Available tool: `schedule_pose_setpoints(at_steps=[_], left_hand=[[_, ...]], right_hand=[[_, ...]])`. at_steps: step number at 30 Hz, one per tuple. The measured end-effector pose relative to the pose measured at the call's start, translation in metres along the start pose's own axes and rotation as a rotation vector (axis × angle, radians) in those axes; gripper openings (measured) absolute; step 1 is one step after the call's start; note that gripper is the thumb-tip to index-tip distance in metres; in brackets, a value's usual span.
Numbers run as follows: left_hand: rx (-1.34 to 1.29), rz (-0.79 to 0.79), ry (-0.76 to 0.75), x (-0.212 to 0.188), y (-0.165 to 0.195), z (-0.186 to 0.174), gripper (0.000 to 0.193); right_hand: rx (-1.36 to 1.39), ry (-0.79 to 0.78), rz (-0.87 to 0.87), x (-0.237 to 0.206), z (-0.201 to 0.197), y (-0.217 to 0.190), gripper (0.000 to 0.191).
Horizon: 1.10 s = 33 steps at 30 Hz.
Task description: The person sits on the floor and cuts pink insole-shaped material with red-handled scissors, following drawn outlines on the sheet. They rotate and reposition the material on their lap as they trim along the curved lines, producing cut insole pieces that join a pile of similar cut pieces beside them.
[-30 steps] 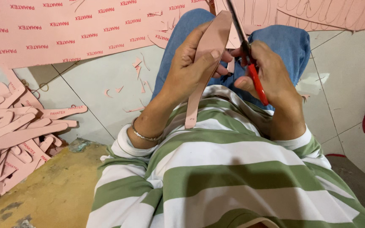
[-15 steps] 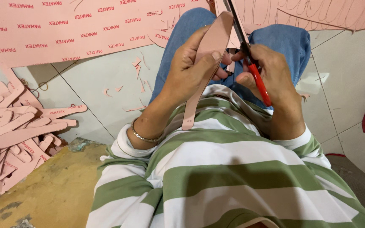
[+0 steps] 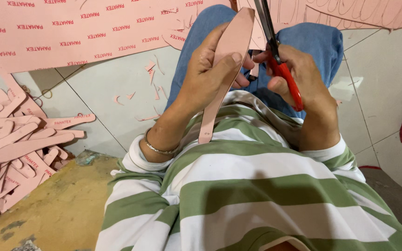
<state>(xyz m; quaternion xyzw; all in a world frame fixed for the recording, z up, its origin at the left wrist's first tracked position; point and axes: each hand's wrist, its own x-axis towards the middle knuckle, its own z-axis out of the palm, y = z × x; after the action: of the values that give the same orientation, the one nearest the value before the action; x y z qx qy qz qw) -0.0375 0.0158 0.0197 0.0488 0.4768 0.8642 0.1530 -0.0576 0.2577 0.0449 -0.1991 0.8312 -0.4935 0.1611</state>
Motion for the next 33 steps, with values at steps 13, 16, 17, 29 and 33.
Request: schedule_pose_setpoints(at_steps=[13, 16, 17, 29, 33], left_hand=[[-0.013, -0.009, 0.016, 0.002, -0.001, 0.0002, 0.055], [-0.015, -0.012, 0.017, 0.0012, 0.0002, 0.0006, 0.054], [-0.02, -0.013, 0.017, 0.001, 0.0006, 0.0008, 0.053], [-0.001, 0.009, 0.006, 0.0006, -0.0018, -0.0005, 0.049], [-0.013, 0.013, 0.014, 0.0006, -0.0033, 0.0002, 0.05]], right_hand=[[-0.196, 0.01, -0.034, 0.0025, 0.0024, 0.0034, 0.092], [-0.168, 0.018, -0.027, 0.0008, 0.0015, 0.0021, 0.092], [-0.152, 0.021, -0.025, 0.0001, 0.0012, 0.0016, 0.092], [-0.209, 0.014, 0.021, -0.0014, -0.0003, 0.0042, 0.095], [-0.041, -0.052, -0.031, -0.0011, -0.0013, 0.0034, 0.098]])
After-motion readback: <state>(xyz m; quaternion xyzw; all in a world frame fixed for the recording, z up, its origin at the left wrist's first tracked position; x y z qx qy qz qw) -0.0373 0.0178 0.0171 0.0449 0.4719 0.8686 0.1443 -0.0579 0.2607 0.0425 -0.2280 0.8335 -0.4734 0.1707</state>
